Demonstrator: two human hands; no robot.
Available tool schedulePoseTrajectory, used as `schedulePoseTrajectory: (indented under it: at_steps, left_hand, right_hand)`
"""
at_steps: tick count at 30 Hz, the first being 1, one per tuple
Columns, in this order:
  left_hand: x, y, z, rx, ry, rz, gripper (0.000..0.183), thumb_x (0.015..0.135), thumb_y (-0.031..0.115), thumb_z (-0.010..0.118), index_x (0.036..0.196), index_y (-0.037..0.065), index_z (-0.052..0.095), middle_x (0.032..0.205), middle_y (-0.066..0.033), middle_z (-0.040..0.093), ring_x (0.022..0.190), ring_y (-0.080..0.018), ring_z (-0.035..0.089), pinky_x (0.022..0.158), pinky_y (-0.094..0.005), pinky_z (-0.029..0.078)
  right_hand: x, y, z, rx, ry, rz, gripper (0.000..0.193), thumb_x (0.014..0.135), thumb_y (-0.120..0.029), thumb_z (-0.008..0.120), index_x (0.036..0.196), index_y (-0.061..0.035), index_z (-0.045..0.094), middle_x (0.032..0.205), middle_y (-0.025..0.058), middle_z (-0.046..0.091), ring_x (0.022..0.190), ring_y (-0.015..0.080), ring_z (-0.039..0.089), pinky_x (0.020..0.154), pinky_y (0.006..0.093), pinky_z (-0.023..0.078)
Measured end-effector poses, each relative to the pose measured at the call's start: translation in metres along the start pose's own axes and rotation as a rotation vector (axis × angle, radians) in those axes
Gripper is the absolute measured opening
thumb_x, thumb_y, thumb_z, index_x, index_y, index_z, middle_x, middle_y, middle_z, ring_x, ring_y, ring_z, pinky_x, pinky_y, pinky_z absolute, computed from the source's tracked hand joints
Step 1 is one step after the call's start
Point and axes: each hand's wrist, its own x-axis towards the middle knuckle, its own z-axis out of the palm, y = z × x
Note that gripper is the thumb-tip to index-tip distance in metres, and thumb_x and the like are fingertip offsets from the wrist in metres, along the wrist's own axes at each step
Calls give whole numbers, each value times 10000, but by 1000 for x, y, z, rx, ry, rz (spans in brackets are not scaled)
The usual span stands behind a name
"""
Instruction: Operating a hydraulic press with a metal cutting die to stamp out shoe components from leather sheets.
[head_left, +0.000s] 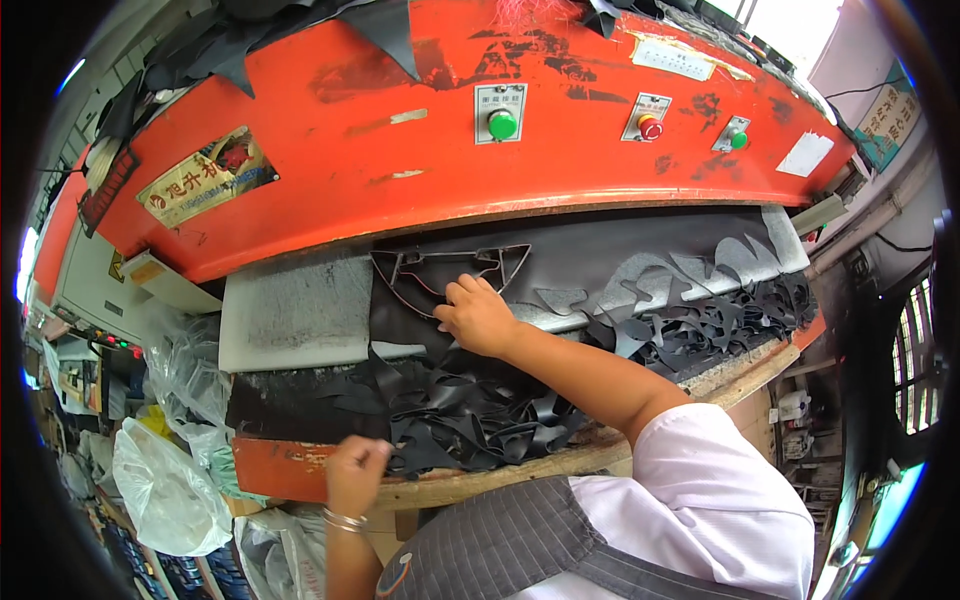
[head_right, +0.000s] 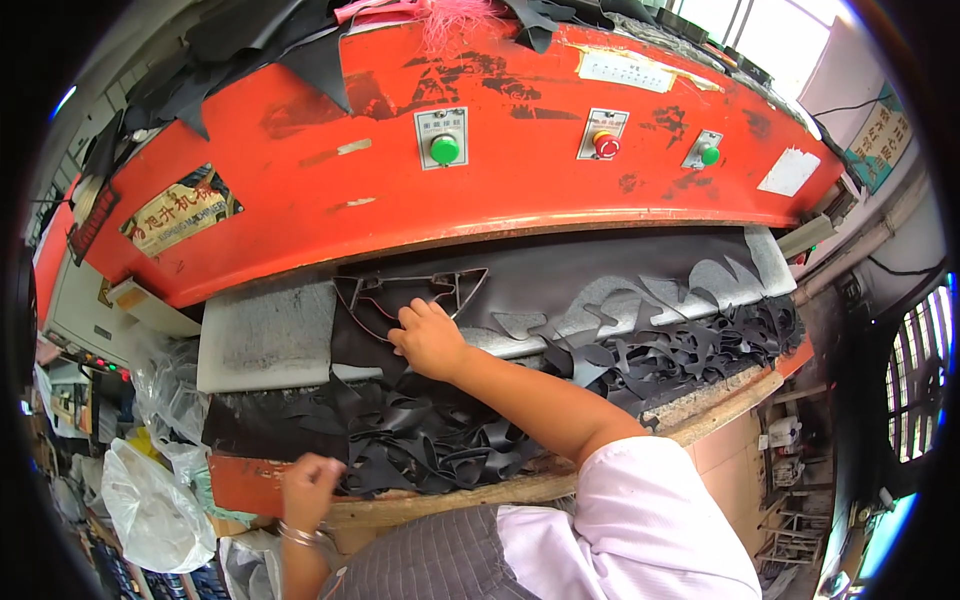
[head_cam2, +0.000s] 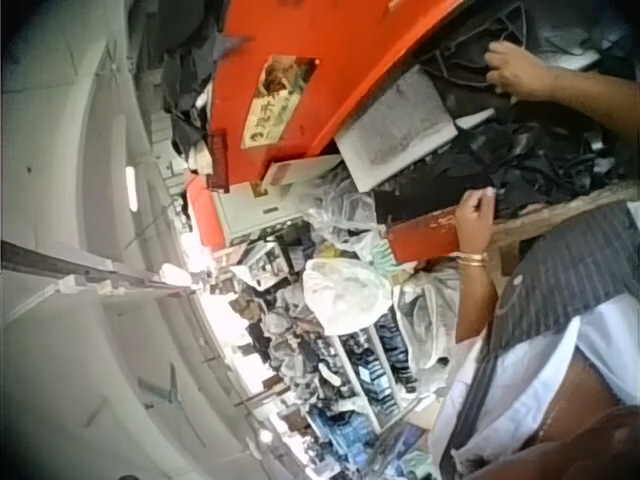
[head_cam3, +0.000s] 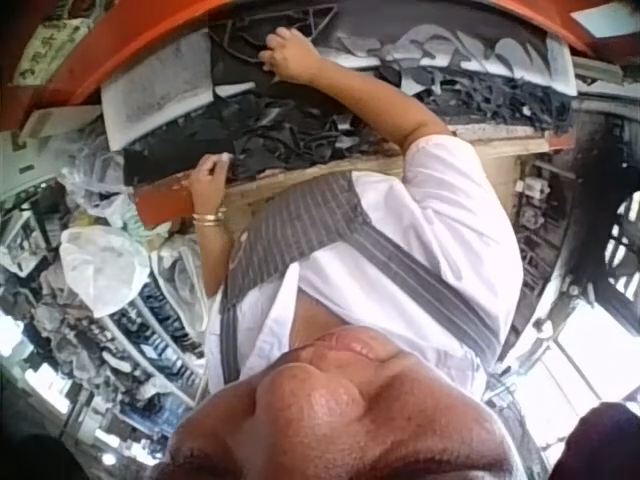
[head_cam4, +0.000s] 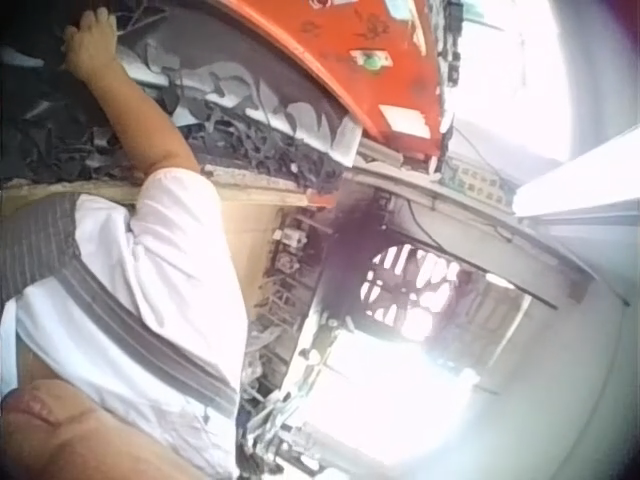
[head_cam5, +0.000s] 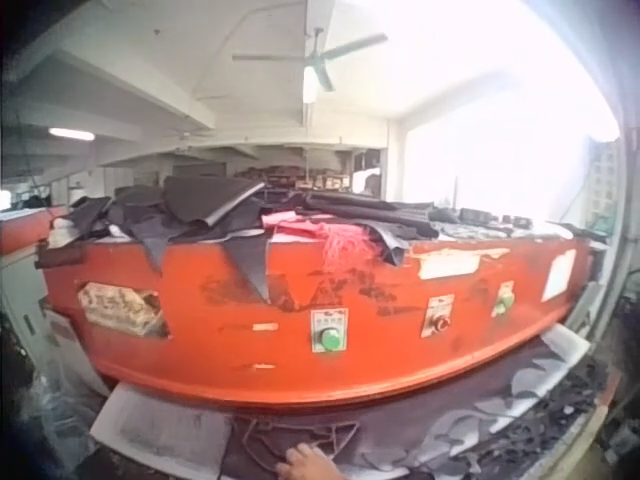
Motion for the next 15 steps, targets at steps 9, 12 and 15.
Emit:
schedulePoseTrajectory:
  at_steps: [9,12,15]
  left_hand:
    - [265,-44,2,-603,63,-227,295,922,278,601,1018,0,621,779,-12,603,685,-116,551,652,-272,475]
    - [327,-47,29,-599,-16,-373,384,899,315,626,1138,18,577,824,-26,608,661,-143,563,679,-297,525]
    - [381,-35,50,-430,-180,-440,438,881,362,639,1138,8,610,838,-59,652,630,-141,560,669,-281,526]
  right_hand:
    - [-30,-13,-68,214,-29,-210,213,685,-132,685,883,-57,669,715,47,438,681,224,498,577,349,419]
    - [-75,-28,-115,119,-159,-267,249,653,-109,685,898,-67,681,700,8,405,665,188,484,557,316,399]
    - [-140,-28,-140,33,-246,-139,261,665,-120,647,919,-73,675,732,9,428,703,191,499,583,313,410]
